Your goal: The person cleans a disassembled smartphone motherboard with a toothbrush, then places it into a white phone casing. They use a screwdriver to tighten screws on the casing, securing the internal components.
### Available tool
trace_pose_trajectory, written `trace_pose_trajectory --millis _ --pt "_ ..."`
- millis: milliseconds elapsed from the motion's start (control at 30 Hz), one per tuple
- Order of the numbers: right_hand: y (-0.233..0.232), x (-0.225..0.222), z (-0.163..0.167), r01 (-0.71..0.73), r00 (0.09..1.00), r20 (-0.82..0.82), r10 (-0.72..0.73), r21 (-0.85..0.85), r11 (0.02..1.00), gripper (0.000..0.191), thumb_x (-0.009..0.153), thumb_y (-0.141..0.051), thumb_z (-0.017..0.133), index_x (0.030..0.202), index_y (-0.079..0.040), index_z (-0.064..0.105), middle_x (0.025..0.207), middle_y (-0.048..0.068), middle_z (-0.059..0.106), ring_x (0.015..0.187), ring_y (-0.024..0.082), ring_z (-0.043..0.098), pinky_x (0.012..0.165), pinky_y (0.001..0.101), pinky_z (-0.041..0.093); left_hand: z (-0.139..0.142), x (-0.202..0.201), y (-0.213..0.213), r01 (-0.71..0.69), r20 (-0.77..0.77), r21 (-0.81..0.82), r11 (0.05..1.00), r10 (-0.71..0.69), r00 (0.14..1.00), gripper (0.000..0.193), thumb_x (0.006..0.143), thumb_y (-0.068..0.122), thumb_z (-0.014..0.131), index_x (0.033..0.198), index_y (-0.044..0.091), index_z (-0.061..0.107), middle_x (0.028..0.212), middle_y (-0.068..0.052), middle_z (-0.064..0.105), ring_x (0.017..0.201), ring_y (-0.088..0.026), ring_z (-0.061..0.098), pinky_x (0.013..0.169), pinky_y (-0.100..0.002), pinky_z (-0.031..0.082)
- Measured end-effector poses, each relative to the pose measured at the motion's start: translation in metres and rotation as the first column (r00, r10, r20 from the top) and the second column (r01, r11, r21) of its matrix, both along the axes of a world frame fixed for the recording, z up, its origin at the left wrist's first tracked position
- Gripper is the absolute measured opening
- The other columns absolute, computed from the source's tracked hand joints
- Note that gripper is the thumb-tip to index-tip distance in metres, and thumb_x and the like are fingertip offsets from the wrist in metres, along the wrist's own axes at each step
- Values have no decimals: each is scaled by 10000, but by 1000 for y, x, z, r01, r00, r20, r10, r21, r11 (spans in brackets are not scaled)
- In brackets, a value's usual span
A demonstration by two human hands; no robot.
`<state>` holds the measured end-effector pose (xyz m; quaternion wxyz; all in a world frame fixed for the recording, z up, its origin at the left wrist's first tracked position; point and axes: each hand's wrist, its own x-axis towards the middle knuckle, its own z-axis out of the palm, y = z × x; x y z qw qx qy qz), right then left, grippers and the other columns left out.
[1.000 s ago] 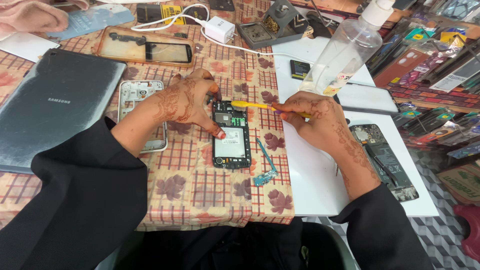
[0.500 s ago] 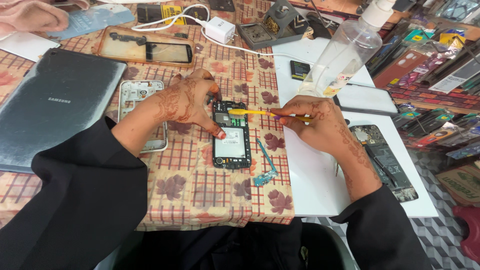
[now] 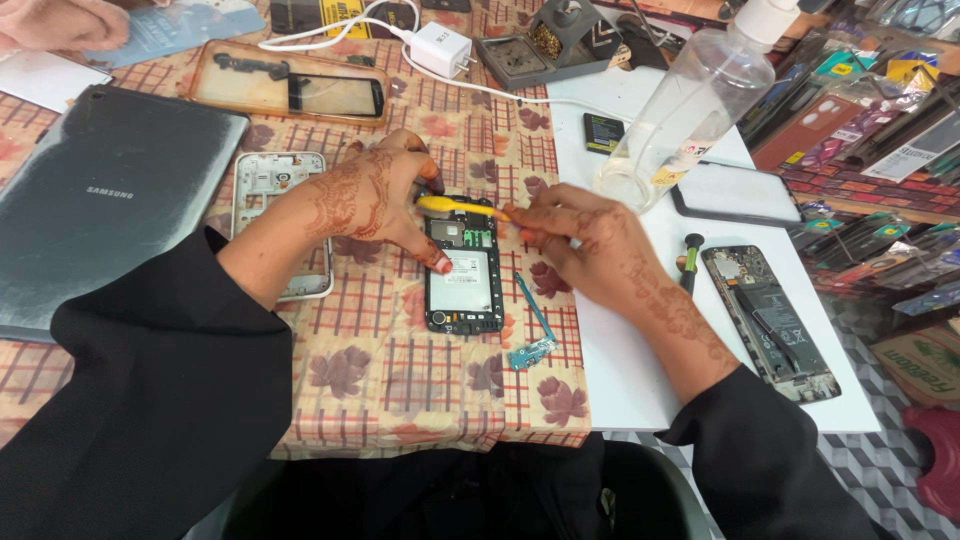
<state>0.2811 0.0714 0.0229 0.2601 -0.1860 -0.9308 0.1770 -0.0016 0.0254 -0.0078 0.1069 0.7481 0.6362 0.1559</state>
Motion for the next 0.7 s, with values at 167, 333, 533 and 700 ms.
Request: trace_pose_trajectory --millis 167,333,533,700 --pt "8 13 12 232 972 24 -235 88 969 222 861 -31 781 1054 -137 810 947 31 767 804 194 729 710 313 560 3 1 -2 4 -4 -12 1000 -4 1000 1004 420 680 932 1164 49 695 1281 -125 533 1220 -334 548 1029 -454 432" --pt "16 21 10 158 986 -49 -157 19 987 257 896 -17 752 1132 -113 783 995 66 754 866 193 732 774 297 581 -2 -1 2 9 12 -12 1000 -9 1000 1008 422 661 944 1162 30 681 1275 -138 537 1200 -347 560 1014 -435 461" --pt "19 21 6 261 962 -86 -259 17 965 416 940 54 634 1334 -74 673 1142 129 712 954 223 726 759 314 601 6 -22 8 97 226 415 905 -206 952 567 780 351 920 1132 -14 665 1309 -203 588 1243 -363 572 1041 -438 446" --pt "20 18 0 251 966 -62 -251 -15 968 354 921 58 640 1253 -51 697 1181 119 723 976 226 750 795 319 629 20 -37 3 -225 213 297 928 166 963 165 883 100 731 1045 77 753 1141 -133 684 1029 -301 702 886 -389 551"
